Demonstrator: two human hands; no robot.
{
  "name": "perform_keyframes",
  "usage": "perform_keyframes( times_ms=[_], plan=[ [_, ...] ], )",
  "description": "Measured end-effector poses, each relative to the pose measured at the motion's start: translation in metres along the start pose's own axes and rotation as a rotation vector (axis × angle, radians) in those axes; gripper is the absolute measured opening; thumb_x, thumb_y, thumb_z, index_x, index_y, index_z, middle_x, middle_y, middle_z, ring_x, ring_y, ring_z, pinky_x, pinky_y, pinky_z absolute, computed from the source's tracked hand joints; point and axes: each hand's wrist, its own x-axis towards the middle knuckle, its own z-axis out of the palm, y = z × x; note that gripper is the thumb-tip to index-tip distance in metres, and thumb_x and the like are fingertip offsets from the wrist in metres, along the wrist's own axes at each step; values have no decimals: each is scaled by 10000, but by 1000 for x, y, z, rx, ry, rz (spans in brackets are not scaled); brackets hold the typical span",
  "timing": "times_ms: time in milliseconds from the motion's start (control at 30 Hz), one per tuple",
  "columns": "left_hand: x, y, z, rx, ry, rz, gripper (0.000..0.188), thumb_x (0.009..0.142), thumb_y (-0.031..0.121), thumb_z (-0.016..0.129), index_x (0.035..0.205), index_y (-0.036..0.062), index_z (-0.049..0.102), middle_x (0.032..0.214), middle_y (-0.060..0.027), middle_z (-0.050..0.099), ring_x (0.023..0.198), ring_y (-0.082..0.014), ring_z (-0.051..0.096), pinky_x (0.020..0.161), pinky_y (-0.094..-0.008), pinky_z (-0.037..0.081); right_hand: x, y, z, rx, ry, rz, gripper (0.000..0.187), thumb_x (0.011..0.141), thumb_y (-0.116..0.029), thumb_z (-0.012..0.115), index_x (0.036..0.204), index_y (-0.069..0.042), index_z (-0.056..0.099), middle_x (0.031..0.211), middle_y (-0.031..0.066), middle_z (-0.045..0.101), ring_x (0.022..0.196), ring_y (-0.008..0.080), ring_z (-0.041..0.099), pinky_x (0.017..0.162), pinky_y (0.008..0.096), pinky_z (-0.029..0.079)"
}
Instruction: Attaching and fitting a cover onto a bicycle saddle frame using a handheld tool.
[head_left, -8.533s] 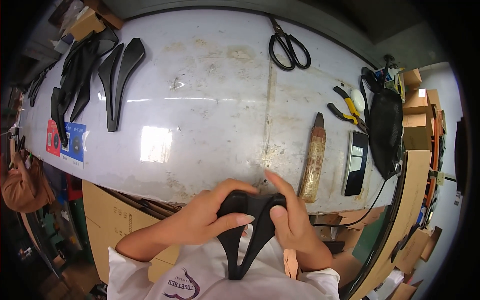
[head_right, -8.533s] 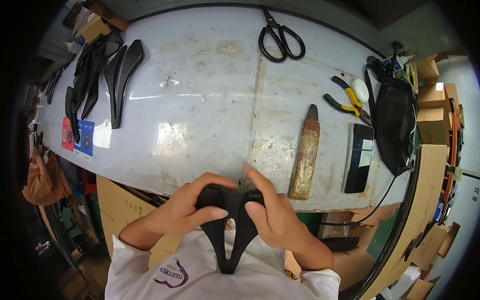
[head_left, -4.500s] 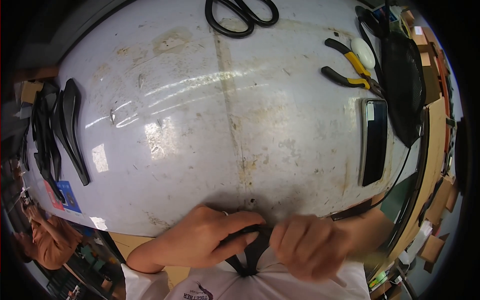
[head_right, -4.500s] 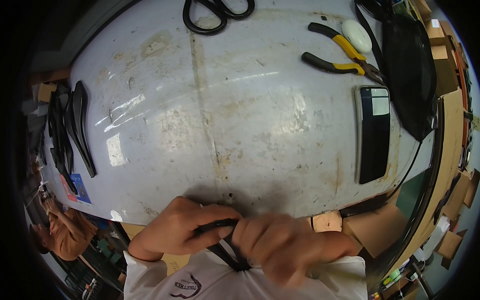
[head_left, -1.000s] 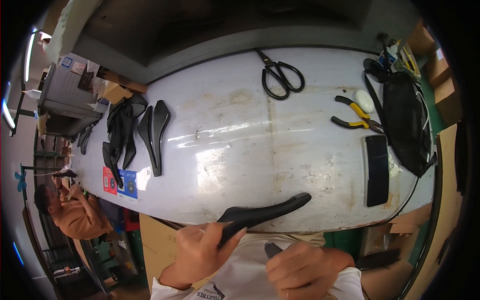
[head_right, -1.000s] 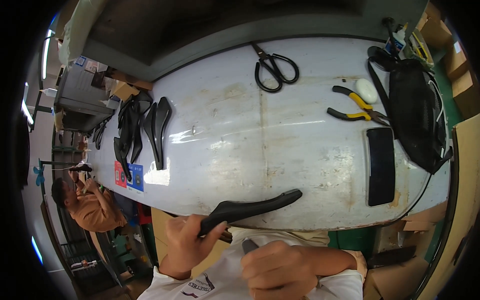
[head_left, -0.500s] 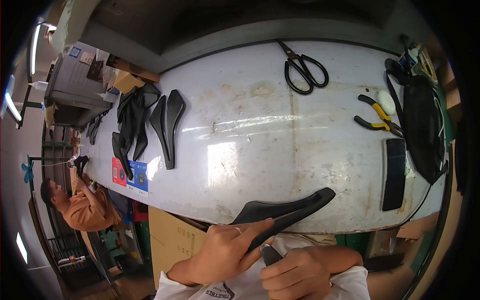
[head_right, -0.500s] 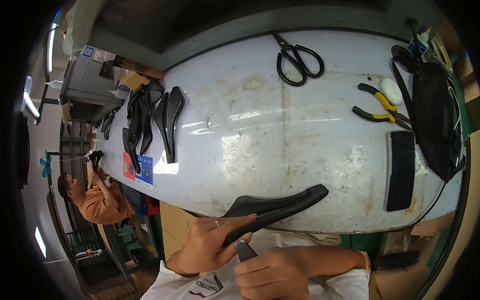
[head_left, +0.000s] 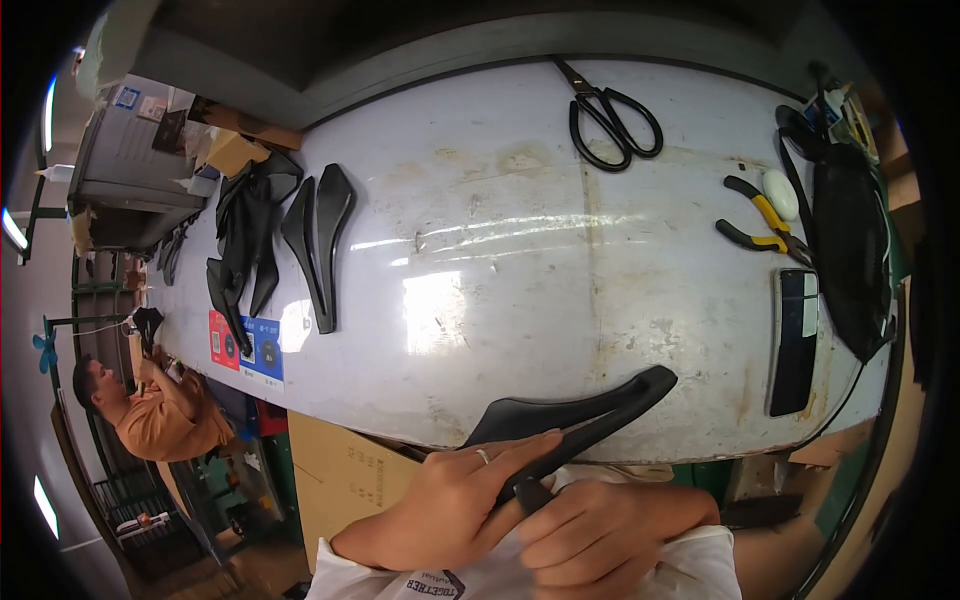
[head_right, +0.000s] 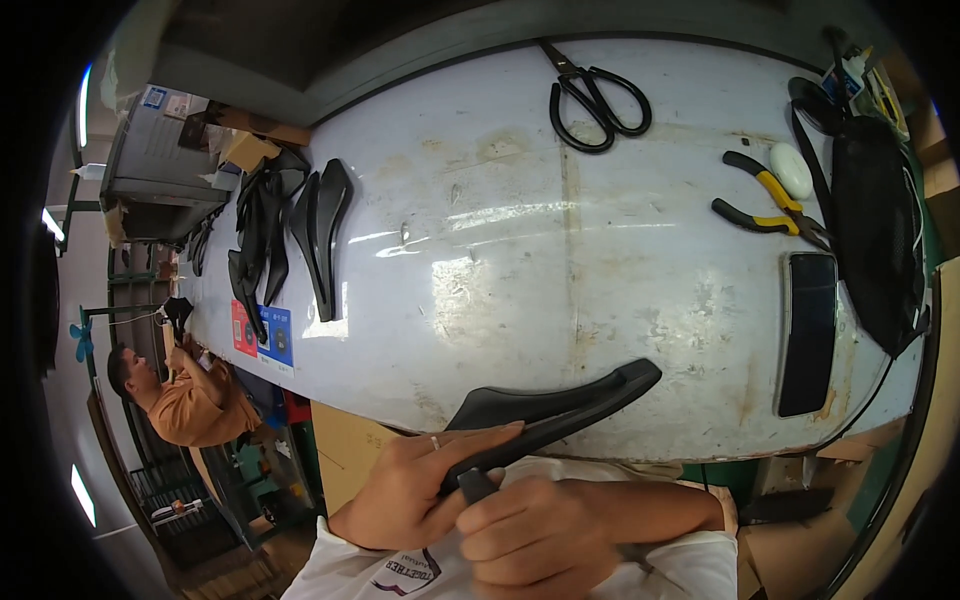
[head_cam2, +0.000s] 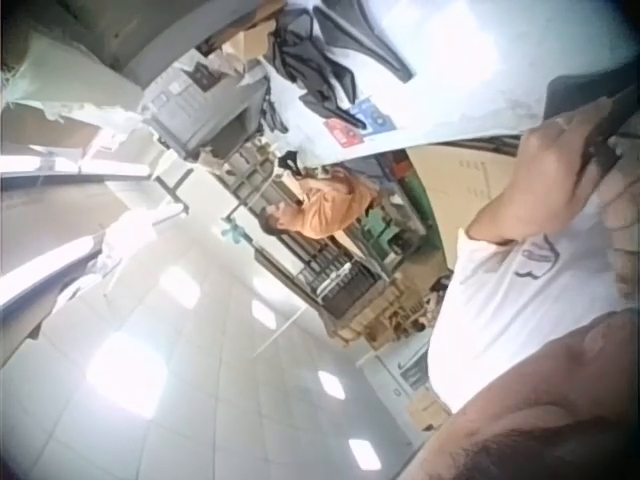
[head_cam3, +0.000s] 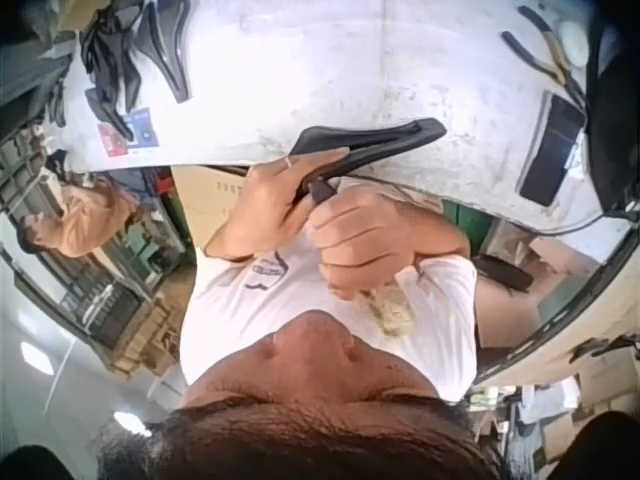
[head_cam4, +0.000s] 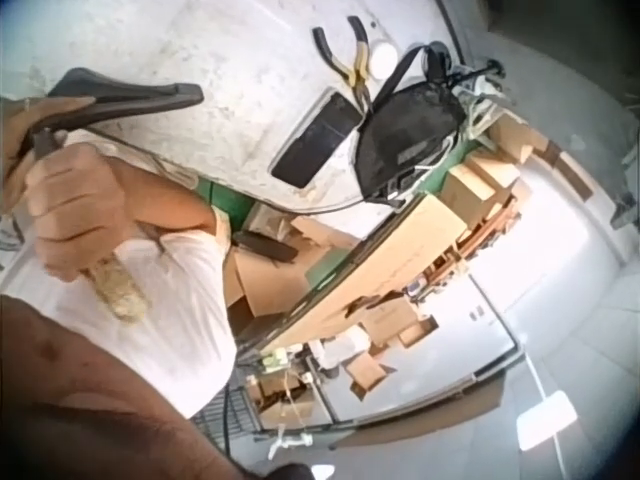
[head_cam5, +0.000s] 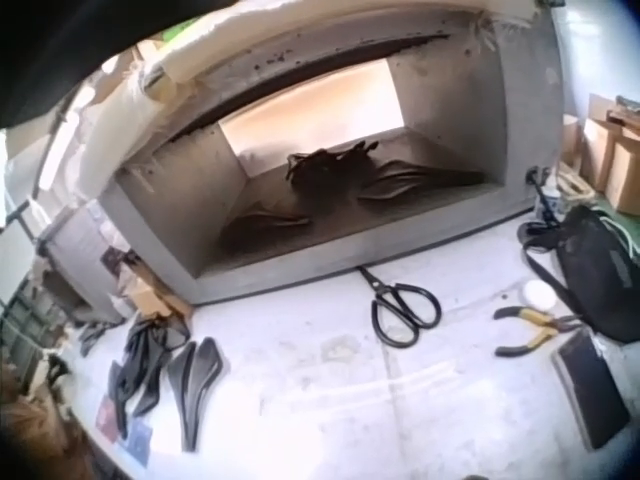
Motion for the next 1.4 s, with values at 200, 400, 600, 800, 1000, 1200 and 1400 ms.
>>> perform_keyframes(
  times_ms=[200, 400, 600, 800, 1000, 1200, 1400],
  plan=[
    [-1, 1, -1, 41, -6, -5, 585, 833, -5, 664, 1418, -11, 657, 1003, -239, 761, 761, -354, 743, 728, -374, 593, -1, -22, -11, -28, -185, 52, 222, 978, -101, 735, 834, 57, 676, 801, 154, 662, 677, 308, 667, 645, 454, 602],
    [1, 1, 0, 44, 4, 32, 575, 841, 9, 661, 1416, -14, 658, 911, -217, 746, 671, -339, 707, 673, -378, 569, 6, -17, -11, -80, -263, 99, 166, 958, -72, 743, 882, 58, 673, 794, 137, 643, 676, 304, 659, 649, 447, 606],
    [1, 0, -6, 47, -46, -105, 552, 867, 37, 668, 1419, 34, 675, 742, -176, 679, 602, -306, 674, 610, -357, 530, -12, -1, 0, -121, -41, 6, 207, 992, -124, 697, 862, 35, 668, 815, 131, 635, 682, 298, 658, 632, 450, 595],
    [7, 6, -12, 58, -76, -130, 515, 905, 50, 670, 1420, 53, 684, 600, -137, 584, 515, -276, 624, 543, -346, 470, -13, -18, -2, -115, -96, 7, 188, 966, -92, 714, 829, 31, 676, 842, 138, 662, 730, 315, 682, 688, 464, 617],
    [6, 2, -8, 51, -48, -111, 479, 919, 80, 710, 1398, 65, 703, 612, -152, 599, 527, -288, 641, 548, -348, 475, -3, 5, -4, -94, -165, 6, 176, 961, -64, 693, 819, 39, 683, 821, 136, 659, 720, 303, 670, 669, 462, 605],
    [5, -1, -12, 73, -75, -113, 486, 919, 100, 718, 1404, 66, 698, 620, -150, 610, 543, -300, 657, 555, -360, 492, -2, 3, -5, -101, -142, -24, 216, 954, -69, 693, 779, 56, 673, 753, 128, 639, 635, 292, 646, 617, 435, 594],
    [9, 3, -12, 75, -97, -79, 523, 900, 95, 718, 1419, 50, 682, 605, -132, 601, 543, -312, 652, 553, -359, 489, -14, -15, -13, -284, -233, -5, 157, 917, -61, 703, 801, 45, 697, 779, 132, 657, 681, 293, 666, 675, 458, 612]
  ],
)
